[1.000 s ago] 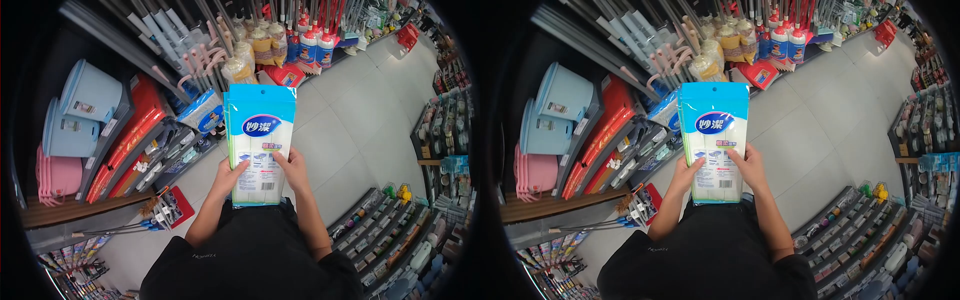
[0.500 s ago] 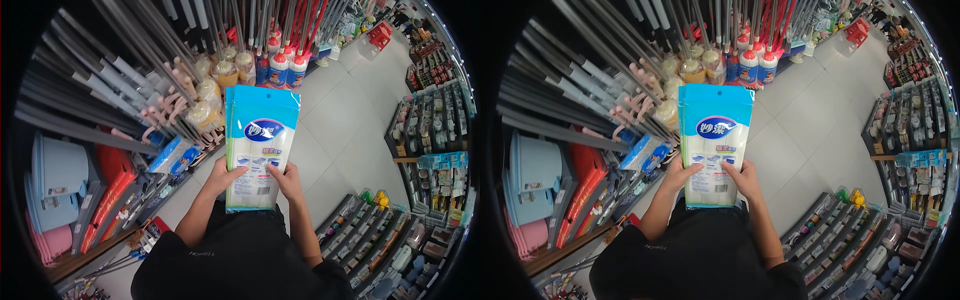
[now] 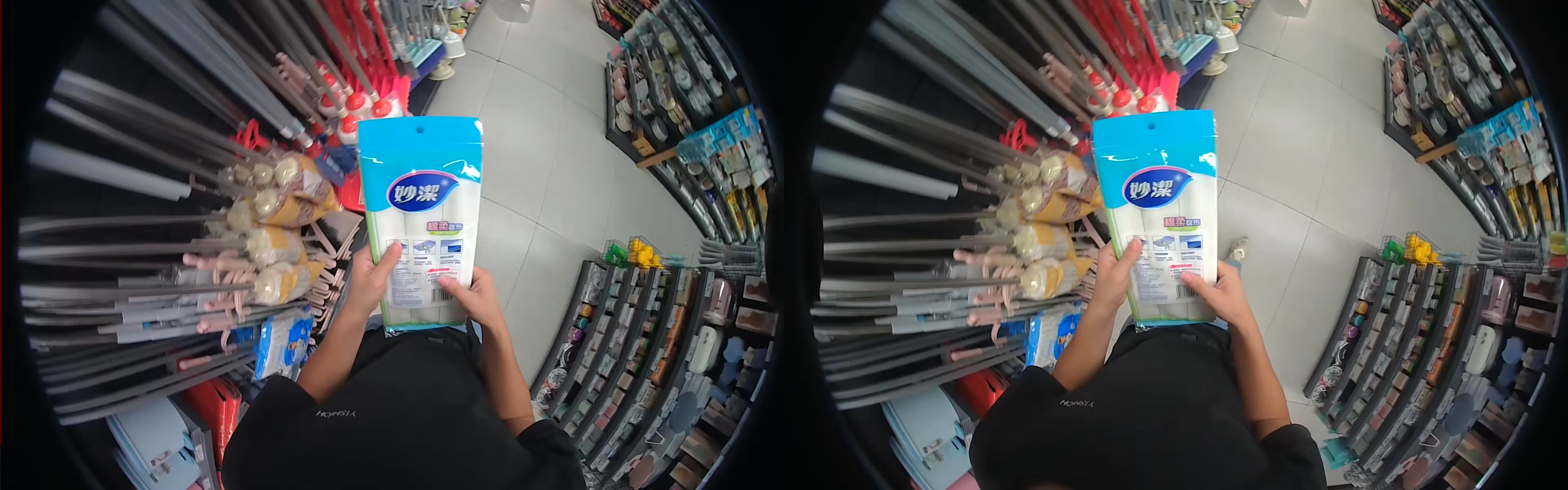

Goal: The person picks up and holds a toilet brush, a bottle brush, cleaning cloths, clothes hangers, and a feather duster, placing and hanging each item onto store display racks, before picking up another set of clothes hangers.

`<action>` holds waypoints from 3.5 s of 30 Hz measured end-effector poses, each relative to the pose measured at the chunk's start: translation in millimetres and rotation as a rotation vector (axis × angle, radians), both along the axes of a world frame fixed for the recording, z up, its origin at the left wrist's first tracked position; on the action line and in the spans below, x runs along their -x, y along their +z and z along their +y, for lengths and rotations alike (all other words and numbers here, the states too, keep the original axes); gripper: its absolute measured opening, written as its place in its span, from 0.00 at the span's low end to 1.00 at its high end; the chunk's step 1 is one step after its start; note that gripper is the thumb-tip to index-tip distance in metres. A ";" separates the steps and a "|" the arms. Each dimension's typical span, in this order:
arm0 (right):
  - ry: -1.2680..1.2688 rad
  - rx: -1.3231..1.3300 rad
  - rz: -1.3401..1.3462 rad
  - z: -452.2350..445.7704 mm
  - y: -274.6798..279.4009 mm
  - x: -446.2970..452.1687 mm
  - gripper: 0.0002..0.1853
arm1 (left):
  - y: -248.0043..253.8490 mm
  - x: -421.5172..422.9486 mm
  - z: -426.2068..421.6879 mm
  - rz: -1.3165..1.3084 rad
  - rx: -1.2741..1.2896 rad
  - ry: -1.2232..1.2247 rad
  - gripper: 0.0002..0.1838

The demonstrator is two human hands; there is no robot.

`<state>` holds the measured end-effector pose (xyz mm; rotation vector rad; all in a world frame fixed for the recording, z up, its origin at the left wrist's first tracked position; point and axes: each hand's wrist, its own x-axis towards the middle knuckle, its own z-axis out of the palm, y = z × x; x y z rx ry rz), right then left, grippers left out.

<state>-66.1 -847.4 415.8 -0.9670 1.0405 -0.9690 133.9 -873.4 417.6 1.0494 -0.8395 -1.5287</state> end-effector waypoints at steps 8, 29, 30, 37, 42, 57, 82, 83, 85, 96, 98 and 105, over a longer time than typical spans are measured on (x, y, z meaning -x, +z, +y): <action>-0.202 0.039 -0.171 -111.9 -19.5 156.3 0.13 | 12.2 146.2 -133.0 -0.103 0.027 -0.390 0.15; -0.052 -0.055 -0.072 -408.8 -29.0 291.9 0.15 | -42.8 274.4 -409.5 -0.109 -0.042 -0.332 0.18; -0.040 -0.070 -0.048 -433.9 -29.5 295.3 0.15 | -47.6 277.0 -432.3 -0.085 -0.056 -0.331 0.18; -0.040 -0.028 0.067 -616.1 -0.5 313.3 0.15 | -38.4 290.6 -611.6 -0.030 -0.060 -0.344 0.18; -0.153 0.003 0.156 -701.3 10.2 335.8 0.16 | -22.4 319.4 -719.4 -0.055 -0.067 -0.405 0.17; -0.447 -0.024 0.033 -925.8 -33.5 550.1 0.15 | -37.6 518.4 -981.7 -0.199 0.011 -0.435 0.25; -0.159 -0.161 -0.035 -1458.0 -33.8 694.1 0.15 | -71.1 672.7 -1465.3 0.071 -0.126 -0.184 0.24; -0.178 -0.144 -0.006 -1484.8 -28.6 698.8 0.15 | -67.3 676.6 -1493.5 0.066 -0.123 -0.209 0.25; -0.228 -0.102 0.037 -1534.3 -19.6 705.1 0.16 | -55.1 688.4 -1546.3 0.083 -0.121 -0.198 0.24; -0.341 -0.053 -0.062 -1715.9 -22.7 747.4 0.18 | -37.7 747.7 -1738.1 0.101 -0.151 -0.277 0.25; -0.319 -0.043 -0.068 -1750.1 -27.1 762.6 0.18 | -38.4 761.1 -1770.2 0.143 -0.164 -0.265 0.22; -0.336 0.182 -0.018 -1905.8 -37.4 843.7 0.27 | -42.4 848.0 -1905.7 -0.055 -0.041 -0.195 0.16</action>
